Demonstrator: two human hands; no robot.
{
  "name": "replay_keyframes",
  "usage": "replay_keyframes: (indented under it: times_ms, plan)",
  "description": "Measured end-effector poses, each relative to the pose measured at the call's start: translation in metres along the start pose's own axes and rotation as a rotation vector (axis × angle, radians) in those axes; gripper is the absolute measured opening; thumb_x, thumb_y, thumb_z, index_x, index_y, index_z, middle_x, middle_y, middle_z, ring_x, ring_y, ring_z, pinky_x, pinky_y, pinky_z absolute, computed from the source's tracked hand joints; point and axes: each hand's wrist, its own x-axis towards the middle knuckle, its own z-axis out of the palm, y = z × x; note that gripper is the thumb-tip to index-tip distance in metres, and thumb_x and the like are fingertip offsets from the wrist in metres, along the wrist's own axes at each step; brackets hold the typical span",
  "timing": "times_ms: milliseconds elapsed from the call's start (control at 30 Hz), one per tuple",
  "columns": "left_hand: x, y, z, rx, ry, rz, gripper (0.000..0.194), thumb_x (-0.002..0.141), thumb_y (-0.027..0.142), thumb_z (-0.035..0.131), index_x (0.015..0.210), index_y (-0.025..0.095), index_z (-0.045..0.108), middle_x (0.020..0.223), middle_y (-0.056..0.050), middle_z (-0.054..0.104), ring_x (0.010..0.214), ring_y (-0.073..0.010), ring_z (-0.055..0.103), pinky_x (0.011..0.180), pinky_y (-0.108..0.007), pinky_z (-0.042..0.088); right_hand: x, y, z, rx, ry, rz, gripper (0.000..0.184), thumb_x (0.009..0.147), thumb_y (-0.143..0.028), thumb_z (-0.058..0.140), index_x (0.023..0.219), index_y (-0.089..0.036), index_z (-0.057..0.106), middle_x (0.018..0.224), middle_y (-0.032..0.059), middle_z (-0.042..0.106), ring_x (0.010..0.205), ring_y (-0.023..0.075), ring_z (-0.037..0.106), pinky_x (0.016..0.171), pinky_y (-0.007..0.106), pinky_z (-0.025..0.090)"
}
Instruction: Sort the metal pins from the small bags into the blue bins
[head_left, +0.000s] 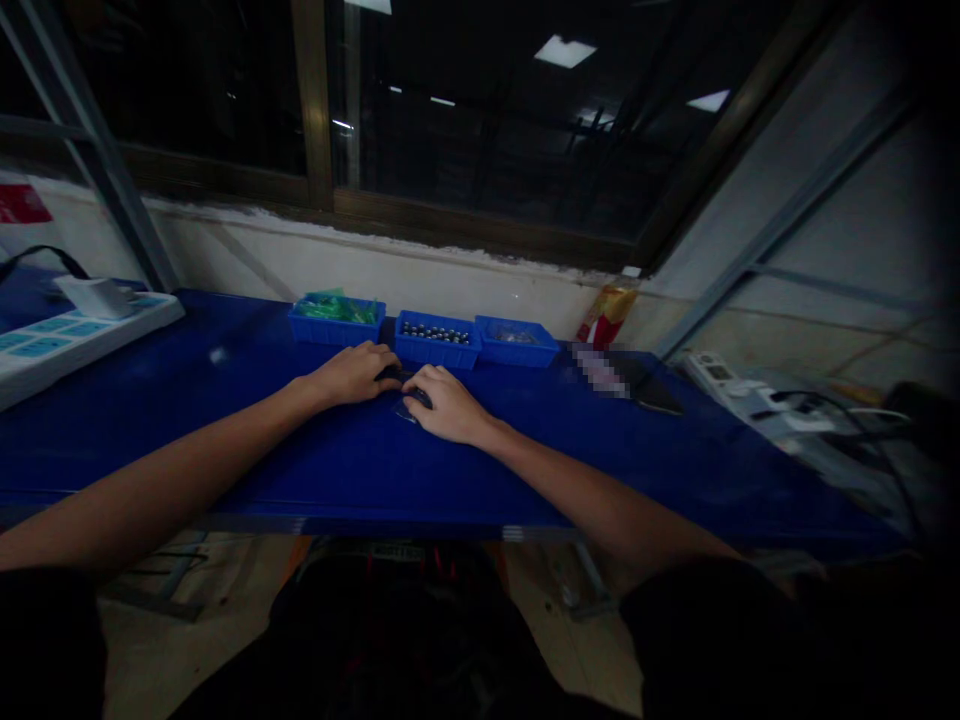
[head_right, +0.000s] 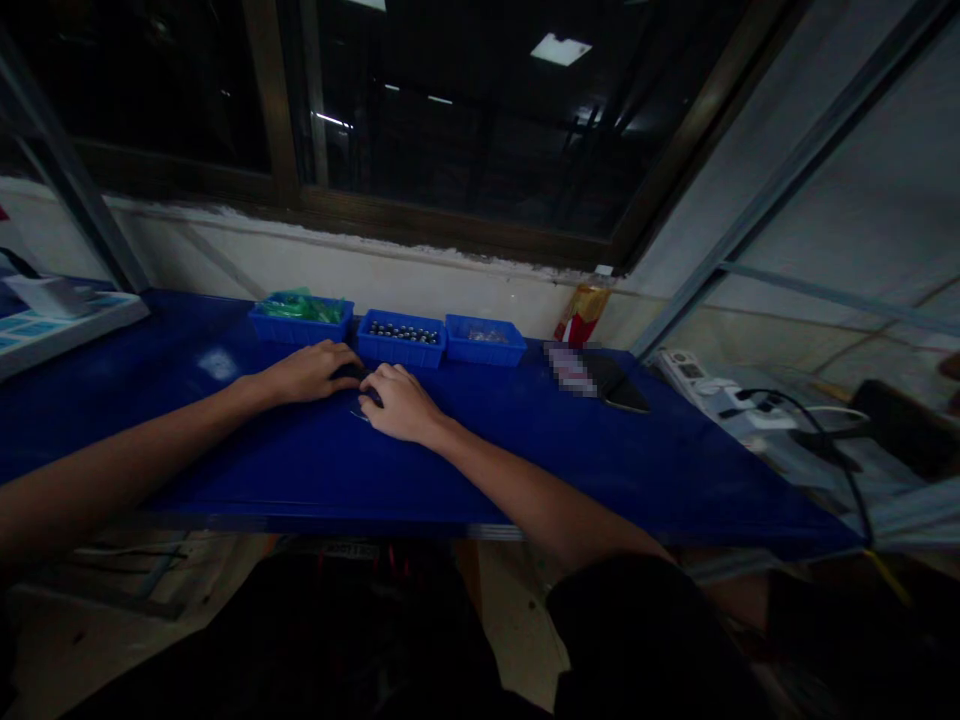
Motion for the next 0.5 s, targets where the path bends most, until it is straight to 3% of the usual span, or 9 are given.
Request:
replay_keyframes:
  times_ms: [100,300,400,500]
  plan:
    - [0.002,-0.003,0.002,0.001,0.054,0.011,0.021,0.082,0.032,0.047,0.090,0.016,0.059,0.090,-0.007,0.060,0.088,-0.0211,0.052,0.075,-0.030,0.039,0.003,0.005,0.001,0.033,0.045,0.052,0.018,0.082,-0.032,0.047,0.084,-0.017,0.057,0.084,0.0048,0.057,0.083,0.0175,0.049,0.077,0.033,0.039]
    - [0.002,0.006,-0.003,-0.228,0.112,-0.039,0.030,0.087,0.033,0.039,0.082,0.014,0.060,0.071,-0.004,0.061,0.063,-0.0141,0.054,0.059,-0.025,0.037,0.003,0.011,-0.006,0.070,0.253,0.086,0.040,0.076,-0.024,0.054,0.114,-0.017,0.044,0.092,0.0066,0.056,0.089,0.0197,0.050,0.081,0.035,0.040]
    - [0.002,0.015,-0.003,-0.385,0.109,-0.004,0.033,0.086,0.034,0.037,0.077,0.012,0.060,0.068,-0.003,0.060,0.062,-0.0127,0.054,0.060,-0.023,0.037,0.003,0.010,-0.010,0.102,0.286,0.013,0.033,0.076,-0.018,0.051,0.110,-0.017,0.047,0.097,0.0068,0.054,0.093,0.0178,0.050,0.083,0.032,0.039]
    - [0.003,0.020,0.000,-0.543,0.092,-0.022,0.039,0.087,0.037,0.034,0.072,0.011,0.060,0.067,-0.004,0.061,0.063,-0.0134,0.055,0.062,-0.024,0.040,0.005,0.010,-0.011,0.192,0.284,0.008,0.015,0.078,-0.016,0.047,0.090,-0.018,0.056,0.084,0.0035,0.057,0.081,0.0151,0.053,0.074,0.029,0.042]
